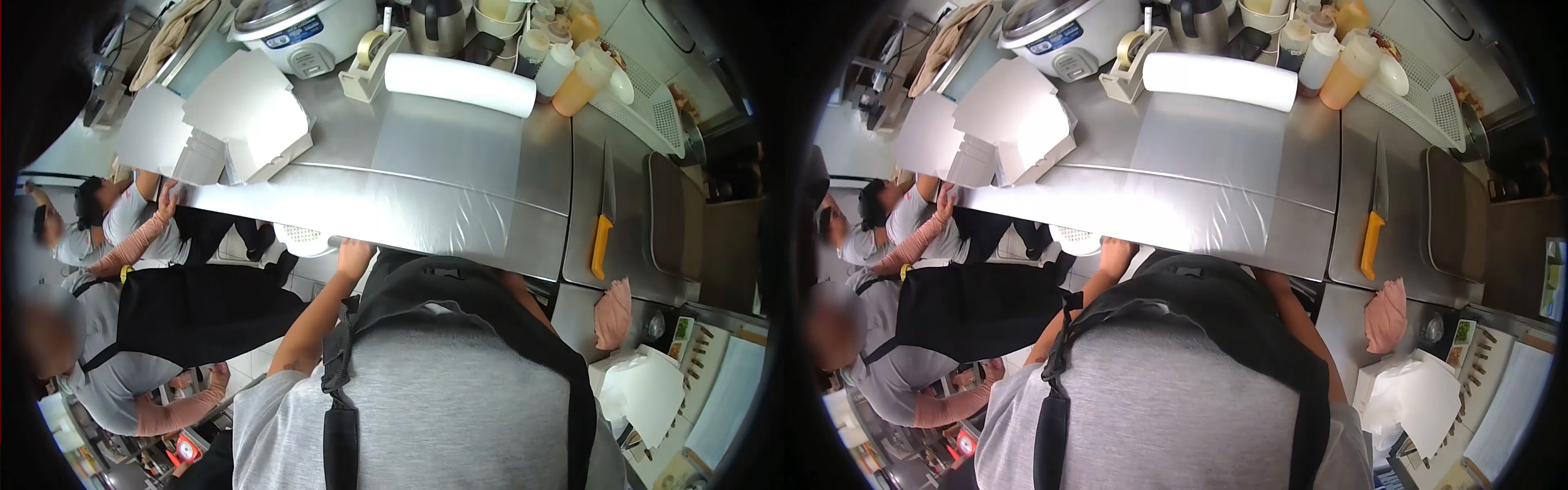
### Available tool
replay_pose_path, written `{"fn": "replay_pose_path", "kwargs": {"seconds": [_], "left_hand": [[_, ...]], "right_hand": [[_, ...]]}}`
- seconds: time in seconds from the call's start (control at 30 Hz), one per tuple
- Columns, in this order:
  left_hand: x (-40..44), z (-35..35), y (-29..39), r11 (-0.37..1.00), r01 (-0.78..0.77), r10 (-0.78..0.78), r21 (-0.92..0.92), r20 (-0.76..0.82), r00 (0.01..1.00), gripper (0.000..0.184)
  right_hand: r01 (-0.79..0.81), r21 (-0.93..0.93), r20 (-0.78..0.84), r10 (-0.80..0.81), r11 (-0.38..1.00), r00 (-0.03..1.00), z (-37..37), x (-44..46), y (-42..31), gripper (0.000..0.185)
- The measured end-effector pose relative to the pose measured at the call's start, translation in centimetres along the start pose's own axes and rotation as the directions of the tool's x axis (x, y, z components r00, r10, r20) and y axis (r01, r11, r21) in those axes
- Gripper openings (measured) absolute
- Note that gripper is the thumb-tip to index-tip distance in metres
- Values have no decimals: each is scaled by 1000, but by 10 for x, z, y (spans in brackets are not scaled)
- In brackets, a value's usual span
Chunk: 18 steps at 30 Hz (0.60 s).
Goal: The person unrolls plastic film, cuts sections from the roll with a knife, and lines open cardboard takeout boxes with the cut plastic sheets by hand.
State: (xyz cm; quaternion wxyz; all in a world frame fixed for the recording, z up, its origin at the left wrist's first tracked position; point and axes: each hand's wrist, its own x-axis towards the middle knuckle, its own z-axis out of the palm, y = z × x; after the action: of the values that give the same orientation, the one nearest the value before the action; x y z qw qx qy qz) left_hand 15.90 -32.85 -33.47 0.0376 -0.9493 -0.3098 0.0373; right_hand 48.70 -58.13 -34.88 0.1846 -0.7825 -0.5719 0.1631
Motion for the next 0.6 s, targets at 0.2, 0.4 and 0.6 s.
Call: {"fn": "replay_pose_path", "kwargs": {"seconds": [0.2, 0.4, 0.6], "left_hand": [[-4, 14, -17, 990, -143, 143, 17, -204, 968, 20], [-10, 49, -42, 954, -123, 146, -275, 66, 987, 24], [77, -153, -89, 743, 521, 245, -420, 895, 373, 35]], "right_hand": [[-84, 38, 68, 82, 996, 994, -1, 7, 3, 26], [-244, 251, 322, 157, 937, 934, -30, -10, -10, 26], [-766, 531, 822, -4, 362, 569, -179, -33, -9, 27]]}}
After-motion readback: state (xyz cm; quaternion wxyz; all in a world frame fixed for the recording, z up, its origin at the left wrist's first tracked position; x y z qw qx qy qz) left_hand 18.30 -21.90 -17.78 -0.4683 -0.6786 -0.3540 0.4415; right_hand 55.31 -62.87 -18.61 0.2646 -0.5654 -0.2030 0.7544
